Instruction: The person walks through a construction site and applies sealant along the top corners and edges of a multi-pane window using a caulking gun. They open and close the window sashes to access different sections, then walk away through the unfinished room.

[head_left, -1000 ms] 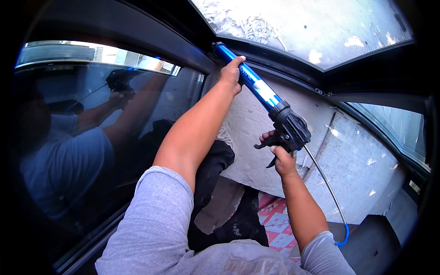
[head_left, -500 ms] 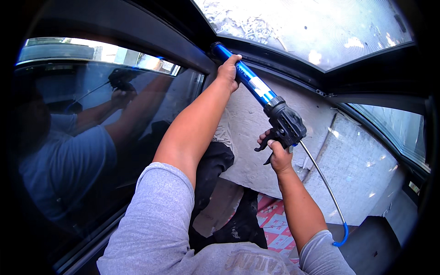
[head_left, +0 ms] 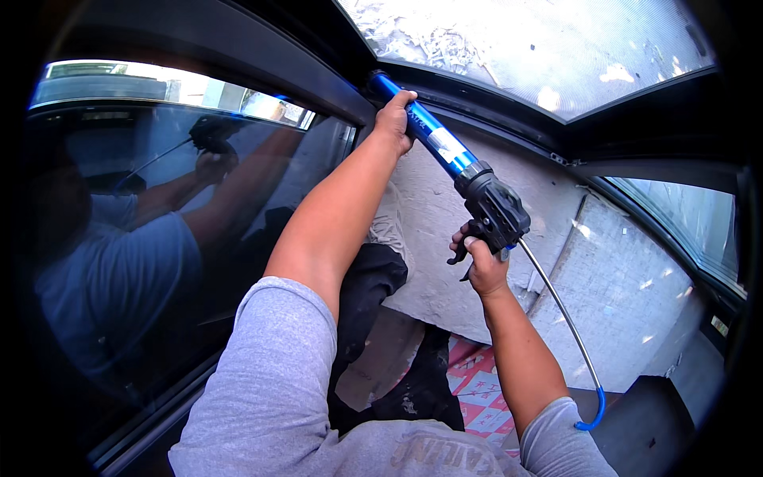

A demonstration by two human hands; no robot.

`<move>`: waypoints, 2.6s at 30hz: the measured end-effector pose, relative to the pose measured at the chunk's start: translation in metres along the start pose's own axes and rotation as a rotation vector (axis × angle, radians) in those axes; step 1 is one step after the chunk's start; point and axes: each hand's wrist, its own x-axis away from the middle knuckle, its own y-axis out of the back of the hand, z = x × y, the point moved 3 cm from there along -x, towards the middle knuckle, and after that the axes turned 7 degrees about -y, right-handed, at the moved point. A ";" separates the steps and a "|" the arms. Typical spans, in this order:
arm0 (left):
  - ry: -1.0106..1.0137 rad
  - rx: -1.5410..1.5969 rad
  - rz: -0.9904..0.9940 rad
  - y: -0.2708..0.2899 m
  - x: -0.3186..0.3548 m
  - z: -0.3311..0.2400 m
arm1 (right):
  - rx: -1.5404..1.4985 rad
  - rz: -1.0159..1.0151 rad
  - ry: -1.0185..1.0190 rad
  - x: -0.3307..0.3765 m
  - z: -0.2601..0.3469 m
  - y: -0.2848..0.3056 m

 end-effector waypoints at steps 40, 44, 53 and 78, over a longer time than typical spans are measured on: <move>-0.032 0.100 -0.050 -0.008 0.004 -0.005 | 0.108 0.016 -0.065 -0.007 0.034 0.017; -0.031 0.091 -0.072 -0.007 0.006 -0.008 | 0.069 0.057 -0.109 -0.007 0.041 0.017; -0.005 -0.069 -0.113 -0.022 0.024 -0.020 | -0.179 0.195 -0.199 0.006 0.077 -0.008; 0.383 -0.246 0.421 -0.103 0.337 0.081 | -0.533 0.062 -0.282 0.237 0.166 0.054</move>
